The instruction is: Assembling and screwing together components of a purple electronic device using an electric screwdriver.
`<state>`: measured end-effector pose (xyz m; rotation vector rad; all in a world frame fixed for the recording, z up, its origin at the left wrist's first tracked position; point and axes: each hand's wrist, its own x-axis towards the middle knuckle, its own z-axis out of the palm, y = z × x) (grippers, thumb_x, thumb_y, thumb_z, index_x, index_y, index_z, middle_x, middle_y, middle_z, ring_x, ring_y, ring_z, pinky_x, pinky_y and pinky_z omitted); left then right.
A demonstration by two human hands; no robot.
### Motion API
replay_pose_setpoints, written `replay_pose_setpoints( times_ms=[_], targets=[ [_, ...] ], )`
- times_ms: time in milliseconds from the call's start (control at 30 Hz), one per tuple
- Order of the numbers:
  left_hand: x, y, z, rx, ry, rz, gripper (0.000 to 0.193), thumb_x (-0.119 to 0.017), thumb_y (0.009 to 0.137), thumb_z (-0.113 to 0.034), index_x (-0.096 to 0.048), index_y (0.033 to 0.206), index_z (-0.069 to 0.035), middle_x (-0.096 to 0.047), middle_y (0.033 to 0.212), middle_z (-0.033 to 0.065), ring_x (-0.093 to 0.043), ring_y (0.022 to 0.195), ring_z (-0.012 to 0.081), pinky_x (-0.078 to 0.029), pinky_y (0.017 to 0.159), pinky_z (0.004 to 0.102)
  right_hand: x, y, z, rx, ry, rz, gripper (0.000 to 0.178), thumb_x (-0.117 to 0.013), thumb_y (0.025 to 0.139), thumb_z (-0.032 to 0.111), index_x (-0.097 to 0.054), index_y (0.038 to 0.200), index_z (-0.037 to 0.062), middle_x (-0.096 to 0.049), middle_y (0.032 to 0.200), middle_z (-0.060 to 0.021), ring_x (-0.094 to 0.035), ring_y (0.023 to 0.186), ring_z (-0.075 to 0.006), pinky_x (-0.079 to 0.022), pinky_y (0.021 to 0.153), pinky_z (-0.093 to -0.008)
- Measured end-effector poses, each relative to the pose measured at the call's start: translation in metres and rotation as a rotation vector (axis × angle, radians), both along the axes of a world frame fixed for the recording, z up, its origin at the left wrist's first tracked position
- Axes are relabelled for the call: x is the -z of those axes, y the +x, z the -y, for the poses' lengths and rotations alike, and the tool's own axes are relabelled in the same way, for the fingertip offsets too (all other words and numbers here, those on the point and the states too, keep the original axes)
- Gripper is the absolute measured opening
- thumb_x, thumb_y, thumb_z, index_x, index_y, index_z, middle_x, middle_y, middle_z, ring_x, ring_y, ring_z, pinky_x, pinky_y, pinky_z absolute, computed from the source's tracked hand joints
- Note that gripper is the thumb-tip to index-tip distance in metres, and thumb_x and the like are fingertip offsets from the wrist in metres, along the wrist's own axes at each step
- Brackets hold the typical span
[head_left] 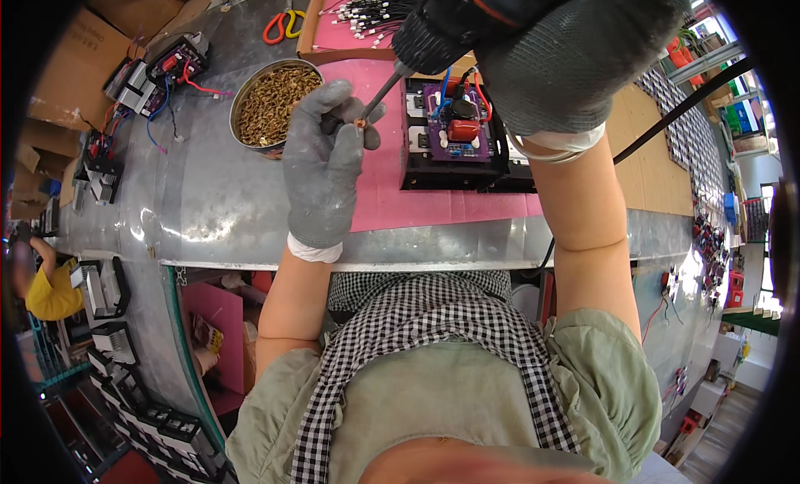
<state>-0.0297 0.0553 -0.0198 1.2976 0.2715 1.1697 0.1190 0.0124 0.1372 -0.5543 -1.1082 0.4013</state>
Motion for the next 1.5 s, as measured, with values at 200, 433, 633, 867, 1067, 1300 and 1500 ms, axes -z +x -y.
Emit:
replay_pose_setpoints(
  times_ms=[200, 433, 633, 867, 1067, 1300, 1500],
  targets=[
    [0.002, 0.006, 0.005, -0.235, 0.211, -0.102, 0.037, -0.060, 0.099, -0.003, -0.047, 0.134, 0.000, -0.057, 0.106, 0.0071, -0.057, 0.095, 0.0138, -0.051, 0.088, 0.0301, -0.002, 0.002, 0.001, -0.003, -0.055, -0.024, 0.040, -0.067, 0.096, 0.046, -0.059, 0.102, 0.0074, -0.063, 0.081, -0.0047, -0.065, 0.066, -0.0162, -0.058, 0.060, -0.0319],
    [-0.001, 0.012, 0.005, -0.174, 0.169, -0.065, 0.041, -0.060, 0.100, -0.002, -0.046, 0.139, -0.002, -0.058, 0.114, 0.0075, -0.060, 0.099, 0.0156, -0.053, 0.088, 0.0312, -0.004, 0.008, 0.002, 0.001, -0.120, -0.048, 0.040, -0.068, 0.095, 0.045, -0.058, 0.102, 0.0074, -0.063, 0.080, -0.0045, -0.064, 0.065, -0.0157, -0.057, 0.060, -0.0313],
    [-0.001, 0.012, -0.001, -0.416, 0.298, -0.126, 0.040, -0.070, 0.089, 0.004, -0.057, 0.127, -0.002, -0.064, 0.111, 0.0095, -0.064, 0.099, 0.0179, -0.052, 0.095, 0.0361, -0.003, 0.013, 0.000, -0.001, -0.178, -0.067, 0.039, -0.069, 0.095, 0.044, -0.058, 0.101, 0.0074, -0.063, 0.079, -0.0043, -0.064, 0.064, -0.0153, -0.056, 0.059, -0.0307],
    [-0.008, 0.021, 0.028, -0.368, 1.106, -0.356, 0.033, -0.073, 0.082, -0.003, -0.065, 0.114, -0.008, -0.067, 0.103, 0.0054, -0.067, 0.096, 0.0207, -0.050, 0.103, 0.0448, 0.015, 0.039, -0.025, 0.021, -0.291, -0.001, 0.032, -0.073, 0.094, 0.033, -0.056, 0.101, 0.0078, -0.061, 0.074, -0.0030, -0.061, 0.059, -0.0127, -0.054, 0.057, -0.0268],
    [0.011, 0.036, 0.039, -0.352, 1.066, -0.446, 0.032, -0.078, 0.080, -0.005, -0.067, 0.109, -0.013, -0.070, 0.097, 0.0028, -0.070, 0.094, 0.0207, -0.054, 0.100, 0.0442, 0.016, 0.036, -0.022, 0.019, -0.313, -0.068, 0.029, -0.071, 0.095, 0.030, -0.056, 0.101, 0.0064, -0.062, 0.073, -0.0038, -0.062, 0.058, -0.0130, -0.055, 0.054, -0.0274],
    [0.008, 0.035, 0.040, -0.370, 1.063, -0.456, 0.032, -0.080, 0.078, -0.006, -0.067, 0.108, -0.012, -0.071, 0.099, 0.0044, -0.070, 0.091, 0.0221, -0.056, 0.097, 0.0421, 0.017, 0.036, -0.026, 0.008, -0.368, -0.017, 0.030, -0.072, 0.095, 0.030, -0.057, 0.103, 0.0054, -0.062, 0.073, -0.0038, -0.061, 0.055, -0.0125, -0.054, 0.053, -0.0269],
    [0.005, 0.035, 0.041, -0.360, 1.030, -0.438, 0.031, -0.079, 0.079, -0.006, -0.067, 0.107, -0.010, -0.072, 0.094, 0.0056, -0.070, 0.087, 0.0251, -0.056, 0.095, 0.0417, 0.015, 0.030, -0.026, -0.004, -0.394, -0.054, 0.028, -0.071, 0.096, 0.027, -0.057, 0.107, 0.0062, -0.062, 0.074, -0.0029, -0.060, 0.055, -0.0112, -0.053, 0.052, -0.0255]
  ],
)
